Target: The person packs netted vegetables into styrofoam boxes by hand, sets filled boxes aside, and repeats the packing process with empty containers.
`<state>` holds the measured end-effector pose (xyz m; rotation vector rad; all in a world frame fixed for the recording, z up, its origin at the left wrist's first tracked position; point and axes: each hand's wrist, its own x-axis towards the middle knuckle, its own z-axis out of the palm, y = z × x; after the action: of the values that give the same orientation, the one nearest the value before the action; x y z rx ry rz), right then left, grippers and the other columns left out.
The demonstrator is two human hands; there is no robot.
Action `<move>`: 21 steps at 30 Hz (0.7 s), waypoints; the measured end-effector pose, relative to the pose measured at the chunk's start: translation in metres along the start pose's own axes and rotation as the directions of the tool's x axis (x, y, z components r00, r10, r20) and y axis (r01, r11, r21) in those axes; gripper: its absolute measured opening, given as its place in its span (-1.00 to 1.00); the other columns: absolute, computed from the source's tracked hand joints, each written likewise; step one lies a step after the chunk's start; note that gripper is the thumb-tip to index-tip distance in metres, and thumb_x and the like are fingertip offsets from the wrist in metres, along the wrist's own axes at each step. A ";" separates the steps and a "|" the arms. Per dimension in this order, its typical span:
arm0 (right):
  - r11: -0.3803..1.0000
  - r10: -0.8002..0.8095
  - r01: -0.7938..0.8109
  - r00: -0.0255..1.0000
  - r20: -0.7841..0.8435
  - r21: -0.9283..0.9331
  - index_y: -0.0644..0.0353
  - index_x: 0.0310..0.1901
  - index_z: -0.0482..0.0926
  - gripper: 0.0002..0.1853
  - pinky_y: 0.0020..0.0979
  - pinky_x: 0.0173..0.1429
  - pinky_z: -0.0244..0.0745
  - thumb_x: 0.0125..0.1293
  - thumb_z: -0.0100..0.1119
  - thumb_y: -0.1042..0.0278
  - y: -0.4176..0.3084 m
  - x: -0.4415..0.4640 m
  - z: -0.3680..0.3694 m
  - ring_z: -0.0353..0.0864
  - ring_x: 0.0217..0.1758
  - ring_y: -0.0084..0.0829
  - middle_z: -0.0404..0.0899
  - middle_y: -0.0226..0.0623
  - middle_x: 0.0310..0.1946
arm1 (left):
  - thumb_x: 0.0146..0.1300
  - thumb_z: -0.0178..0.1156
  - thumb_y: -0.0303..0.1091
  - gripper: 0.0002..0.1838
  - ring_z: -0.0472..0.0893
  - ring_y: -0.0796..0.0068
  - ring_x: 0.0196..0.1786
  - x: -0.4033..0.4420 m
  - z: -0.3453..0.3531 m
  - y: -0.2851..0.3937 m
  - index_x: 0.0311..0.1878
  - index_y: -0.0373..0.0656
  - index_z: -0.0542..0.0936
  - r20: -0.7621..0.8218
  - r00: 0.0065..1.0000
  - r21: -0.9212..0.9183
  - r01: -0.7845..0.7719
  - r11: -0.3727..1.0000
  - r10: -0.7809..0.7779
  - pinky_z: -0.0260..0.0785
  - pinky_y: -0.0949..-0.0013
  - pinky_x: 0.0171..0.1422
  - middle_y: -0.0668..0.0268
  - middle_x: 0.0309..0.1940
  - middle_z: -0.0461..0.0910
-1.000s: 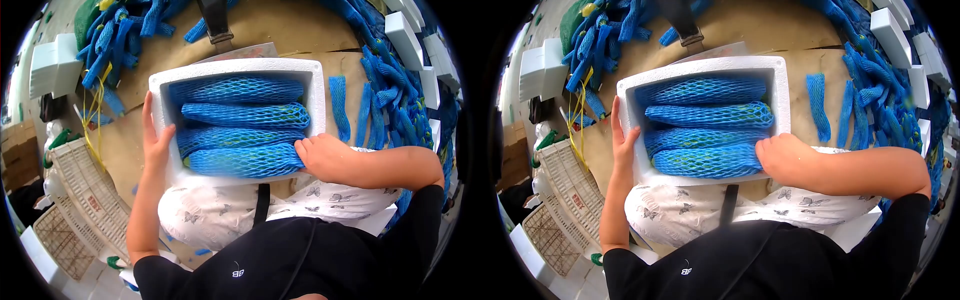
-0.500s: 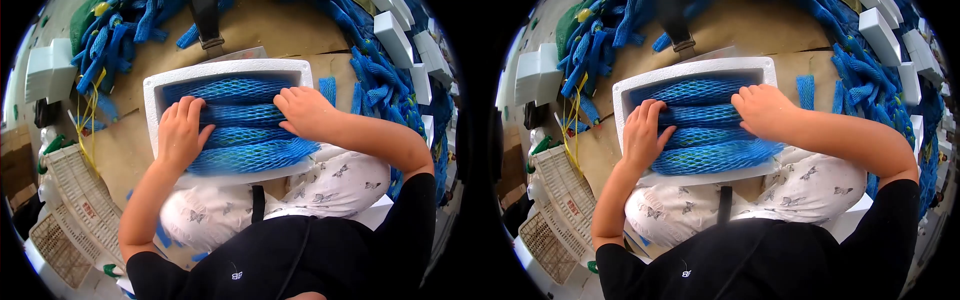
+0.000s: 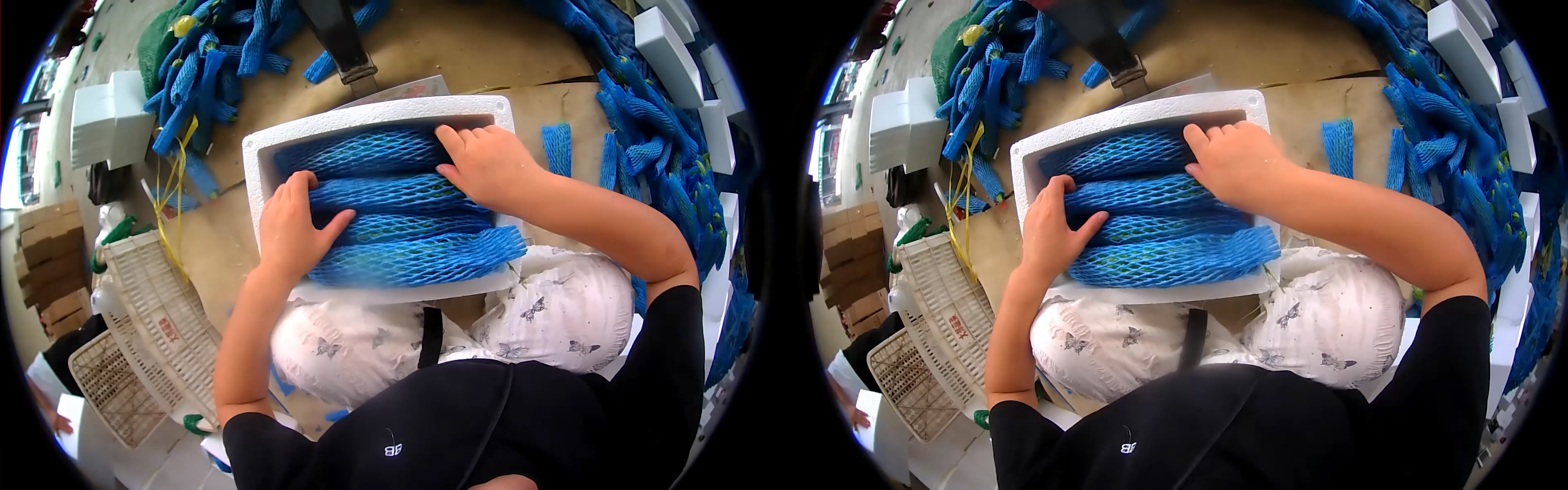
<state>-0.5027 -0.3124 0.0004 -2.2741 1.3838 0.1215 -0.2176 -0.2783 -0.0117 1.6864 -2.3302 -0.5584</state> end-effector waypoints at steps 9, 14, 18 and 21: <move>0.998 0.053 -0.043 0.979 -0.197 0.055 0.32 0.06 0.47 -0.12 -0.20 0.13 0.46 0.08 0.18 -0.47 -0.007 0.007 0.009 0.59 0.02 -0.08 0.61 0.04 -0.10 | -0.11 0.51 -0.19 -0.38 0.54 0.06 -0.06 0.001 0.005 -0.004 0.04 -0.19 0.52 -0.049 0.999 -0.086 -0.013 0.996 0.009 0.41 0.16 0.03 0.14 -0.13 0.56; 0.976 -0.197 0.214 0.840 -0.506 -0.024 0.16 0.00 0.53 -0.42 -0.27 -0.16 0.53 0.20 0.25 -0.21 0.008 -0.002 -0.018 0.65 -0.28 -0.16 0.64 -0.19 -0.35 | -0.01 0.45 -0.20 -0.53 0.54 0.05 -0.07 0.000 -0.001 -0.012 -0.06 -0.22 0.57 0.072 0.997 -0.029 -0.019 0.999 0.021 0.40 0.15 0.04 0.12 -0.16 0.57; 0.830 0.105 0.264 0.792 -0.601 0.492 0.21 -0.03 0.56 -0.45 -0.49 -0.27 0.46 0.29 0.20 -0.20 0.054 -0.046 -0.033 0.58 -0.34 -0.45 0.59 -0.32 -0.38 | 0.01 0.43 -0.10 -0.50 0.49 0.08 0.02 0.011 -0.014 0.000 -0.06 -0.21 0.60 0.218 0.976 0.210 -0.042 0.977 -0.004 0.37 0.16 0.07 0.14 -0.15 0.54; 0.287 0.408 0.174 0.868 -0.284 0.942 0.23 0.08 0.52 -0.37 -0.59 -0.06 0.38 0.28 0.23 -0.21 0.092 -0.086 -0.008 0.47 -0.14 -0.62 0.54 -0.42 -0.20 | -0.13 0.50 -0.10 -0.26 0.50 0.10 0.05 0.039 -0.020 0.045 0.17 -0.14 0.51 0.148 0.970 0.217 -0.222 0.951 0.193 0.36 0.16 0.12 0.16 -0.10 0.52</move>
<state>-0.6248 -0.2808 0.0025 -1.1055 1.2651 -1.0689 -0.2616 -0.3064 0.0240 1.5042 -2.7146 -0.3724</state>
